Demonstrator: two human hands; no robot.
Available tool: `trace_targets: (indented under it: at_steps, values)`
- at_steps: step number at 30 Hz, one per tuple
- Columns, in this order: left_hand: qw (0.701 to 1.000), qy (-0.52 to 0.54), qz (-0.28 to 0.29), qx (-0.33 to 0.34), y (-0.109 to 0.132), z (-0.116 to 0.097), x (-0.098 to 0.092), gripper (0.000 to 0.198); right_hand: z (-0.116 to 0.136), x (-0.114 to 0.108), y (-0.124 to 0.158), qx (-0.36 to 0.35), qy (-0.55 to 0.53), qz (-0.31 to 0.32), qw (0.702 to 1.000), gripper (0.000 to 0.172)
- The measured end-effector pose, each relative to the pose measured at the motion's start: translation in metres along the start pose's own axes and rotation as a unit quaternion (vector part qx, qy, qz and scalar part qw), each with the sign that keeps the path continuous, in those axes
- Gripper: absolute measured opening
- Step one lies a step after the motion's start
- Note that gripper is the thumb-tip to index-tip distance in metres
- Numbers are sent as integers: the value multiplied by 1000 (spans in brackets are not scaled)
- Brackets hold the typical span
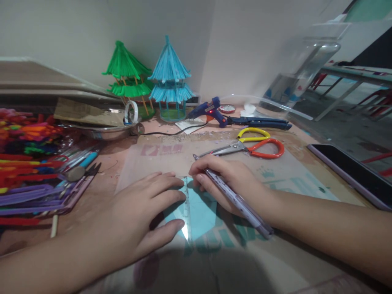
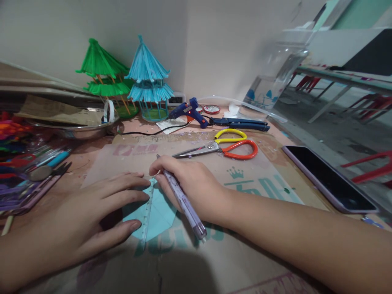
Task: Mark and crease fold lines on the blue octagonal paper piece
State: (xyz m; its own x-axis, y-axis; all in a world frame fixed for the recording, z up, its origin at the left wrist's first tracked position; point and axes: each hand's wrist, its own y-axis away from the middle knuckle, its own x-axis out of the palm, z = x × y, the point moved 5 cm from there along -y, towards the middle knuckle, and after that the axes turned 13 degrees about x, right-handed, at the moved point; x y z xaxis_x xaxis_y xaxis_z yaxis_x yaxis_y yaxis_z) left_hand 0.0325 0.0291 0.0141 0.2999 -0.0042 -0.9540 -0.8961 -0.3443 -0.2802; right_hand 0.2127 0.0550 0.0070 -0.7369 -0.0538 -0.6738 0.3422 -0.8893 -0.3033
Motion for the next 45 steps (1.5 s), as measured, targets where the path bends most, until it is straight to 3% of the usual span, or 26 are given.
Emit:
trace_targets:
  at_steps: [7,11,13,20,27,35,45]
  values:
    - [1000,2,-2,6,1,0,2,25,0,-1,0,9,-61,22,998,14]
    - [1000,0,-5,3,3,0,3,27,-5,1,0,47,-196,53,978,33]
    - [1000,-1,-10,0,3,1,4,27,-6,1,1,54,-217,55,973,35]
    - [1000,0,-14,2,2,1,4,27,-1,-3,0,66,-169,29,983,3]
    - [1000,5,-17,-2,2,1,4,27,-2,0,-2,66,-174,42,982,8]
    - [1000,10,-15,-7,1,-1,2,25,-4,5,-8,121,-182,60,974,4]
    - [1000,-19,-9,-7,1,-1,1,28,-8,3,-15,155,-163,51,973,19]
